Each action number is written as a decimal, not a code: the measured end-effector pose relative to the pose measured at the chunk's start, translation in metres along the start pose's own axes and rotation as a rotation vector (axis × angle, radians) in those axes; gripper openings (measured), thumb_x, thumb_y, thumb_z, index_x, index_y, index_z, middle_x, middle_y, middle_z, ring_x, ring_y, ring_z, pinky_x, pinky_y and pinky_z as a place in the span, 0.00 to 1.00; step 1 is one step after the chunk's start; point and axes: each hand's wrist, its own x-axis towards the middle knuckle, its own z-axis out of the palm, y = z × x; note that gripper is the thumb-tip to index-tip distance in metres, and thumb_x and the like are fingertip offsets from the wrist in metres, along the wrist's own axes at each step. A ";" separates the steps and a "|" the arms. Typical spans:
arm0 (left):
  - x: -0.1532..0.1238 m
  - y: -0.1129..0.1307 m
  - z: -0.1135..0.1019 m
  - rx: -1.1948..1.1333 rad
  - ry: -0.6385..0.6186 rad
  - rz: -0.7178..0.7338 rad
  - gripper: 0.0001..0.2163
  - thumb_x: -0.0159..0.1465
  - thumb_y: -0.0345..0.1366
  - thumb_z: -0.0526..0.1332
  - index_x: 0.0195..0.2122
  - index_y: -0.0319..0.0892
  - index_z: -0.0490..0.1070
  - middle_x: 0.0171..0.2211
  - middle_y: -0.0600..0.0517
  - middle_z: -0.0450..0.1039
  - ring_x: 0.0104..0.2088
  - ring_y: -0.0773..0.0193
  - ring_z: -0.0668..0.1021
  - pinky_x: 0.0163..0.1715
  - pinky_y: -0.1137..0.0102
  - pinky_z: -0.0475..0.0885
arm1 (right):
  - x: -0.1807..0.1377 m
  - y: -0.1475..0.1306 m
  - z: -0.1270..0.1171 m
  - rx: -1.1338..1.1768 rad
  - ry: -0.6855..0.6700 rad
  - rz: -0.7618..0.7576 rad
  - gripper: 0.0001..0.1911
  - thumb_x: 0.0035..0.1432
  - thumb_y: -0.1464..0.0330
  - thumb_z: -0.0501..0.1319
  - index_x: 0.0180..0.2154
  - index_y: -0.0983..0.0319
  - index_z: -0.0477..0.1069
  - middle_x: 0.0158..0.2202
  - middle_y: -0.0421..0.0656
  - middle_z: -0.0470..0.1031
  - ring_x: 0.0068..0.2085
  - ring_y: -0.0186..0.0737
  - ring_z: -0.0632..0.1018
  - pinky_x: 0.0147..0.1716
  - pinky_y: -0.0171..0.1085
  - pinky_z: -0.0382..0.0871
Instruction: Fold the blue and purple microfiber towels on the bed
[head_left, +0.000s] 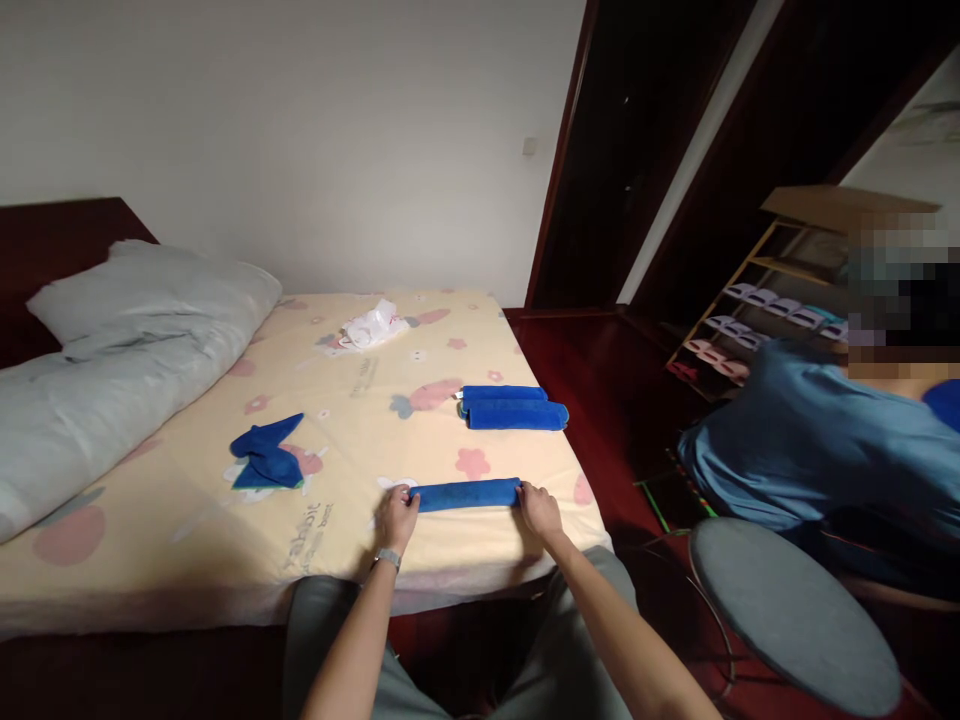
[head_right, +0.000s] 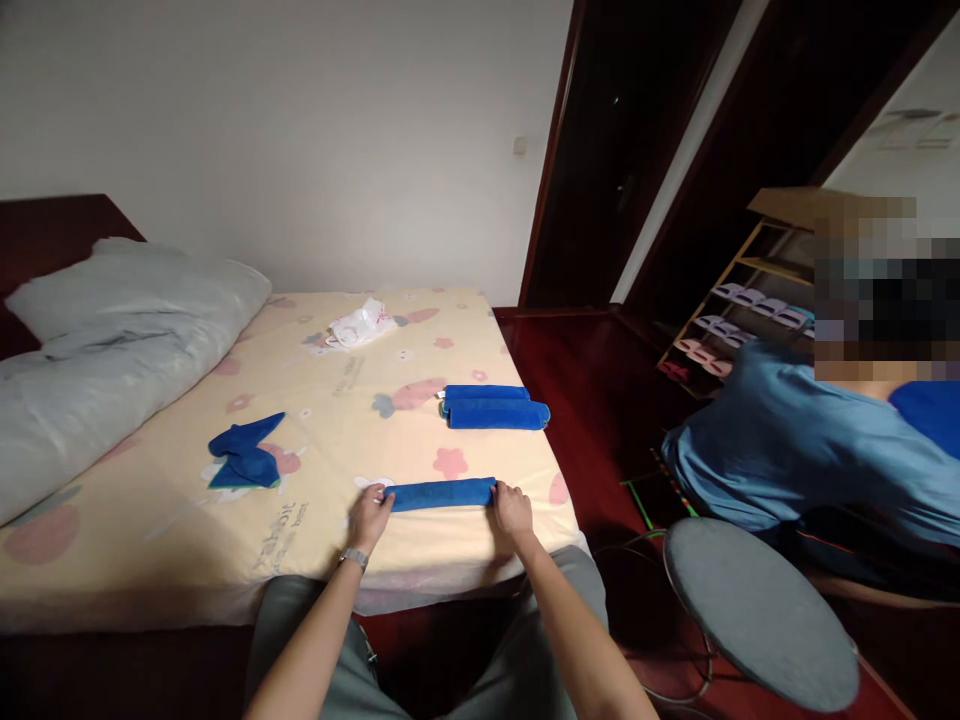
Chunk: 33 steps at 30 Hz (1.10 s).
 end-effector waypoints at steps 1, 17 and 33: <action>0.000 0.003 -0.002 0.032 0.005 0.013 0.13 0.63 0.39 0.60 0.47 0.42 0.73 0.38 0.47 0.78 0.42 0.56 0.79 0.47 0.63 0.70 | 0.000 -0.001 -0.002 -0.021 0.023 0.010 0.21 0.71 0.62 0.43 0.52 0.64 0.70 0.43 0.54 0.78 0.47 0.52 0.76 0.44 0.43 0.66; -0.006 0.013 0.011 0.438 -0.205 0.754 0.32 0.60 0.26 0.53 0.67 0.43 0.55 0.62 0.47 0.66 0.61 0.58 0.68 0.65 0.57 0.57 | 0.006 -0.039 0.022 -0.074 0.182 -0.516 0.28 0.62 0.73 0.54 0.64 0.67 0.59 0.58 0.53 0.70 0.58 0.47 0.70 0.62 0.45 0.56; 0.023 0.009 -0.011 0.670 -0.245 0.938 0.26 0.63 0.20 0.50 0.61 0.42 0.62 0.54 0.46 0.73 0.52 0.59 0.75 0.54 0.63 0.70 | 0.017 0.025 -0.001 -0.136 0.193 -0.632 0.28 0.60 0.78 0.54 0.62 0.64 0.60 0.52 0.50 0.74 0.49 0.47 0.75 0.50 0.43 0.72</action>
